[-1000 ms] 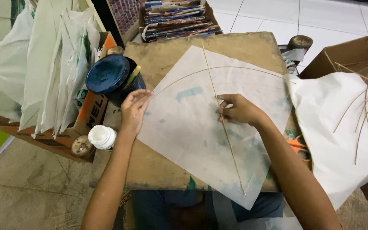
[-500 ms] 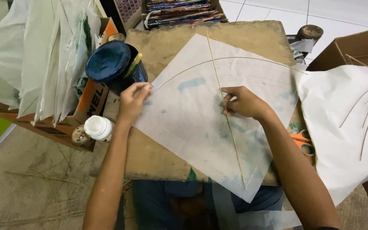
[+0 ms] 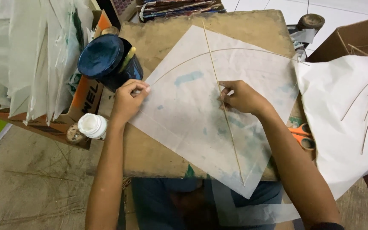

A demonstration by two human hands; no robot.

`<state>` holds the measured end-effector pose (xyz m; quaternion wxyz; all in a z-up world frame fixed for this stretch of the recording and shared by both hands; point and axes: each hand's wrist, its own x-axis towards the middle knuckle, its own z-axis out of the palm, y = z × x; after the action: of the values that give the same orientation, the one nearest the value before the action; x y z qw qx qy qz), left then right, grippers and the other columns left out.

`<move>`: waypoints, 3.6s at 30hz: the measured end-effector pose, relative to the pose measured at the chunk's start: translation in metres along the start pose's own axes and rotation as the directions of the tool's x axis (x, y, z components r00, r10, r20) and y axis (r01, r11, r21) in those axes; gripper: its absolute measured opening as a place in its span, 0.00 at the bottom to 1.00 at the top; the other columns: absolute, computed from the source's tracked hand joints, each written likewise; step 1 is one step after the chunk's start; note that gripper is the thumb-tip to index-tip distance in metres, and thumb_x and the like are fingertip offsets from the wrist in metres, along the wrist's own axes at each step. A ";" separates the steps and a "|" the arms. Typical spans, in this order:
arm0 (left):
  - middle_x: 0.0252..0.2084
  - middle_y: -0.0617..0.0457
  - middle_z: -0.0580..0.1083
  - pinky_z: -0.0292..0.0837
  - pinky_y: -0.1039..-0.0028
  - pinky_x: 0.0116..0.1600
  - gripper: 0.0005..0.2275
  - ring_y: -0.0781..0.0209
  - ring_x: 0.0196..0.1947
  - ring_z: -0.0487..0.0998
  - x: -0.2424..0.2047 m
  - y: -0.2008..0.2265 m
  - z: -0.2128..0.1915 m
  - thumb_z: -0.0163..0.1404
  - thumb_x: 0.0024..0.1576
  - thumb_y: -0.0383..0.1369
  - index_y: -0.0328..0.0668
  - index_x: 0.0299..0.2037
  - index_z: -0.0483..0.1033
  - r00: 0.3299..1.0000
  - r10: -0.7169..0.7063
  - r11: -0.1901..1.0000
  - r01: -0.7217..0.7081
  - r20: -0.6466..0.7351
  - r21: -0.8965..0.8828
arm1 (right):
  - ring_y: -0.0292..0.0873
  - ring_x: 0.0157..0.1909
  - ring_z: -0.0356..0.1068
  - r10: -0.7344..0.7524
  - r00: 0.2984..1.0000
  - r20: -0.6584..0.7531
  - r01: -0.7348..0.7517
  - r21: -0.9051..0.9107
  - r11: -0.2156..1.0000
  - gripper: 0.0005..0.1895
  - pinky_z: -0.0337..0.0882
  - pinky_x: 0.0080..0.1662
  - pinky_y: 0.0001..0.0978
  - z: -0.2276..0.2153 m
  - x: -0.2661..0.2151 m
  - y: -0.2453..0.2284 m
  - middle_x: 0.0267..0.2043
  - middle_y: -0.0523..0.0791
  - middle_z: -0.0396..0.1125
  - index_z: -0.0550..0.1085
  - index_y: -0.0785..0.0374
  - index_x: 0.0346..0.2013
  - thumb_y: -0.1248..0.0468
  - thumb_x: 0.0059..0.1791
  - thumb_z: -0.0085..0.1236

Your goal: Applying glue to bamboo sticks and trimming kite paper with scissors to assemble a kite.

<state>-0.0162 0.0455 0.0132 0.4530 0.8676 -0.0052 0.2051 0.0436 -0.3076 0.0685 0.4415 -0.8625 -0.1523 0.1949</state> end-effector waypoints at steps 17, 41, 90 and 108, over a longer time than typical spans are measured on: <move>0.45 0.49 0.79 0.79 0.68 0.48 0.03 0.48 0.47 0.81 0.000 0.006 -0.004 0.58 0.59 0.27 0.38 0.34 0.80 1.000 0.008 1.000 -0.008 0.006 0.030 | 0.57 0.44 0.78 -0.124 0.987 -0.104 0.085 -0.319 0.944 0.31 0.78 0.45 0.50 0.003 -0.015 -0.013 0.44 0.57 0.75 0.66 0.72 0.67 0.74 0.47 0.53; 0.50 0.50 0.77 0.70 0.53 0.59 0.04 0.42 0.55 0.76 -0.006 0.026 -0.005 0.59 0.57 0.31 0.41 0.34 0.81 0.991 -0.068 0.966 0.036 0.117 0.255 | 0.61 0.53 0.72 -0.403 0.904 -0.142 0.196 -0.700 0.687 0.36 0.78 0.48 0.54 0.023 0.002 0.028 0.51 0.56 0.69 0.68 0.64 0.66 0.76 0.43 0.60; 0.72 0.61 0.63 0.40 0.28 0.65 0.23 0.50 0.74 0.51 0.107 0.064 0.180 0.26 0.69 0.46 0.49 0.67 0.65 0.861 0.049 0.527 -0.453 0.507 0.719 | 0.58 0.72 0.59 -0.701 0.694 -0.164 0.159 -0.915 0.371 0.27 0.59 0.59 0.67 0.068 -0.072 0.069 0.67 0.45 0.65 0.58 0.58 0.72 0.62 0.56 0.45; 0.69 0.61 0.66 0.37 0.23 0.64 0.22 0.50 0.73 0.54 0.103 0.052 0.180 0.28 0.69 0.47 0.48 0.66 0.67 0.873 0.130 0.542 -0.460 0.470 0.704 | 0.55 0.73 0.57 -0.694 0.703 -0.155 0.102 -0.944 0.315 0.37 0.55 0.63 0.64 0.079 -0.118 0.075 0.66 0.43 0.63 0.54 0.53 0.75 0.63 0.51 0.52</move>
<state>0.1311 -0.1090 0.0005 -0.0350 0.9841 -0.1454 0.0961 -0.0904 -0.3457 -0.0120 -0.0220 -0.9018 -0.3189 -0.2909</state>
